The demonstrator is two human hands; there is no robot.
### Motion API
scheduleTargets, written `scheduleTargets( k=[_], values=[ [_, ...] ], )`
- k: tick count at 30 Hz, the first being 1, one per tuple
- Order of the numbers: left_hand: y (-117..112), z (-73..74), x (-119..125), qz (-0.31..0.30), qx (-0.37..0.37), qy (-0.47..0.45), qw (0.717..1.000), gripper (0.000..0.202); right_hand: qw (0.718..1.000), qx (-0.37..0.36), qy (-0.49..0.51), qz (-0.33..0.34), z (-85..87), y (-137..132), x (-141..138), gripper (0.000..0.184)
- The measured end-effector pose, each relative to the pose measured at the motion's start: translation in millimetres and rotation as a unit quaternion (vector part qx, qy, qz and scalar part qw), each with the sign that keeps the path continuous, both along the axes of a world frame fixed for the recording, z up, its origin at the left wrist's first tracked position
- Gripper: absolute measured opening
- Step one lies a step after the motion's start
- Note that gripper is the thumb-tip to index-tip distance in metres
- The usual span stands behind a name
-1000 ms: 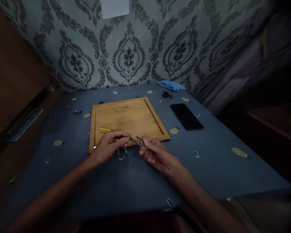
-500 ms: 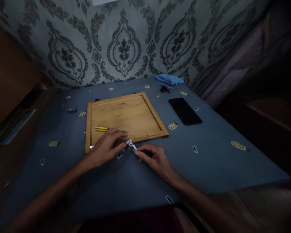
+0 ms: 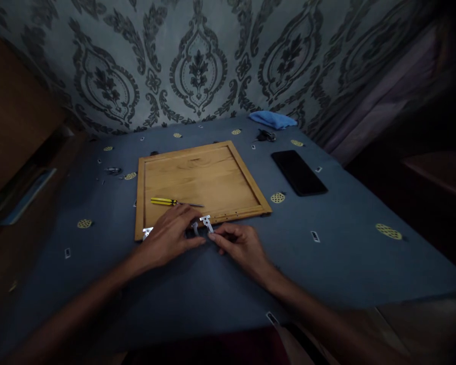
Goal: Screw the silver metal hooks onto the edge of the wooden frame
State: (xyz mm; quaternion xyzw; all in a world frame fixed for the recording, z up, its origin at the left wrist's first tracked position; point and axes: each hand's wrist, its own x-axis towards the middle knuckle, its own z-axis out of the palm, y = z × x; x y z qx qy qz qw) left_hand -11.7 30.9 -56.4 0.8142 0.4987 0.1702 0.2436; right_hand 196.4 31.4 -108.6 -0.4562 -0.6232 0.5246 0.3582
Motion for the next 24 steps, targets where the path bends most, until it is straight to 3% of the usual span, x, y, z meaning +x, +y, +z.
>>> scheduleTargets(
  k=[15,24],
  values=[
    [-3,-0.9,6,-0.007,0.036,0.067,0.997,0.031,0.999,0.026,-0.038,-0.004,1.7,2,-4,0.020],
    [-6,-4.3,11,0.008,0.054,0.103,0.993,0.032,0.997,0.064,-0.028,0.014,3.8,0,-3,0.027]
  ],
)
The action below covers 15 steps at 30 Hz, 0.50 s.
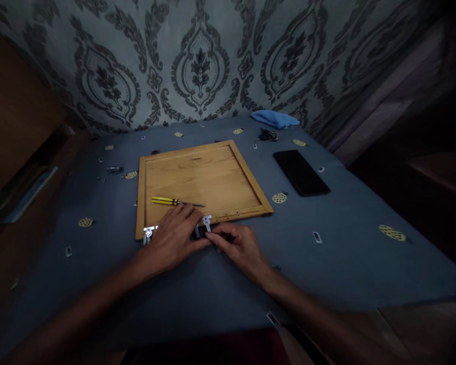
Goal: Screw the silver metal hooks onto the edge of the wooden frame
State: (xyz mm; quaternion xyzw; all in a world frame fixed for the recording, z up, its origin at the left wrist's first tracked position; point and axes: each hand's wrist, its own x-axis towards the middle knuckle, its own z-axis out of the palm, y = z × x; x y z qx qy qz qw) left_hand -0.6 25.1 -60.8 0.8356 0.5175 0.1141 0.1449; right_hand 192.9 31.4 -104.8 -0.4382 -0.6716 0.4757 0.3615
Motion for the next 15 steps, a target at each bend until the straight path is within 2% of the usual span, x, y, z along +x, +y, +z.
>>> scheduleTargets(
  k=[9,12,15],
  values=[
    [-1,-2.3,5,0.011,0.020,0.027,0.999,0.027,1.000,0.020,-0.013,0.011,-1.4,1,0,0.028],
    [-1,-0.9,6,0.019,0.015,0.027,0.999,0.026,0.998,0.050,-0.031,0.008,-1.6,1,3,0.027],
    [-2,0.5,7,0.026,0.011,0.027,0.999,0.028,0.990,0.117,-0.075,0.005,-0.1,2,11,0.021]
  ],
)
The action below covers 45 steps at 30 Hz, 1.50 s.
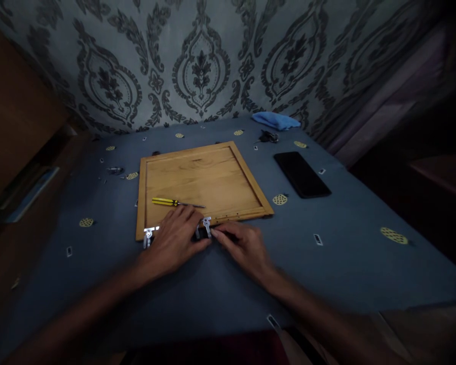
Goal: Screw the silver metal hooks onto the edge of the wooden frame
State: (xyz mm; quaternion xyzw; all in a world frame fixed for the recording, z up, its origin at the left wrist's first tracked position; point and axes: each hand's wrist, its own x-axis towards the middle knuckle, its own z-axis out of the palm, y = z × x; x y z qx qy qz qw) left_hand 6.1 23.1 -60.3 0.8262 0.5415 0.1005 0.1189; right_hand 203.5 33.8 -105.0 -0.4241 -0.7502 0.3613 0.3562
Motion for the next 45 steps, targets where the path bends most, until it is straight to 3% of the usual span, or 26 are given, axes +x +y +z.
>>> scheduleTargets(
  k=[6,13,27,45],
  values=[
    [0,-1.8,0,0.001,-0.002,-0.001,1.000,0.030,0.981,0.157,-0.099,0.050,1.8,3,14,0.030],
    [1,-4.1,-2,0.004,0.007,-0.014,1.000,0.031,0.949,0.268,-0.145,0.080,-8.0,7,14,0.035],
    [2,-3.8,-1,0.028,-0.011,-0.067,0.997,0.028,0.956,0.254,-0.121,0.079,-11.2,8,14,0.035],
    [1,-4.7,-1,0.015,-0.011,-0.062,0.998,0.031,0.932,0.309,-0.169,0.085,-11.7,6,14,0.037]
  ],
)
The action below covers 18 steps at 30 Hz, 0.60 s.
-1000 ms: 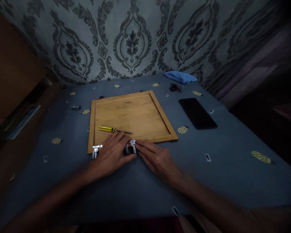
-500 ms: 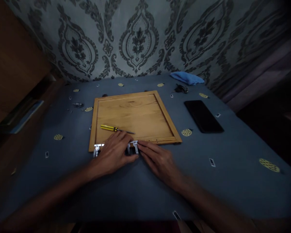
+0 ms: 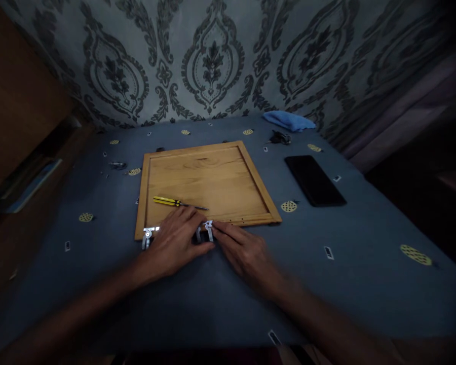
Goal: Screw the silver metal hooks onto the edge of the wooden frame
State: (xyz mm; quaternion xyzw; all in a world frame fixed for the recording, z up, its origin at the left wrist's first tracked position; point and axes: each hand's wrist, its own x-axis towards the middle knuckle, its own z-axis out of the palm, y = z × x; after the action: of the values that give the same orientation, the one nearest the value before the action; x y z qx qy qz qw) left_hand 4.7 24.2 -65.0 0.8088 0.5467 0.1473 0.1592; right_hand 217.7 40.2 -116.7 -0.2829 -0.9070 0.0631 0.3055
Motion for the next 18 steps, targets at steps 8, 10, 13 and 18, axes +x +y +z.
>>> scheduleTargets(
  k=[8,10,13,18],
  values=[
    [-0.2,1.7,0.2,0.002,-0.017,-0.011,1.000,0.030,1.000,0.022,0.009,0.017,-0.9,-3.3,3.7,0.032],
    [-0.4,2.0,-0.2,0.001,-0.015,-0.018,1.000,0.028,0.999,0.023,0.016,0.022,-0.9,-4.4,4.9,0.032],
    [-0.5,2.0,-0.7,-0.002,-0.009,-0.025,1.000,0.025,1.000,0.006,0.010,0.028,0.1,-5.7,6.5,0.035],
    [-0.4,0.5,-1.6,-0.014,0.006,-0.032,0.999,0.027,1.000,0.000,-0.007,0.023,2.6,-6.4,7.7,0.033]
  ],
)
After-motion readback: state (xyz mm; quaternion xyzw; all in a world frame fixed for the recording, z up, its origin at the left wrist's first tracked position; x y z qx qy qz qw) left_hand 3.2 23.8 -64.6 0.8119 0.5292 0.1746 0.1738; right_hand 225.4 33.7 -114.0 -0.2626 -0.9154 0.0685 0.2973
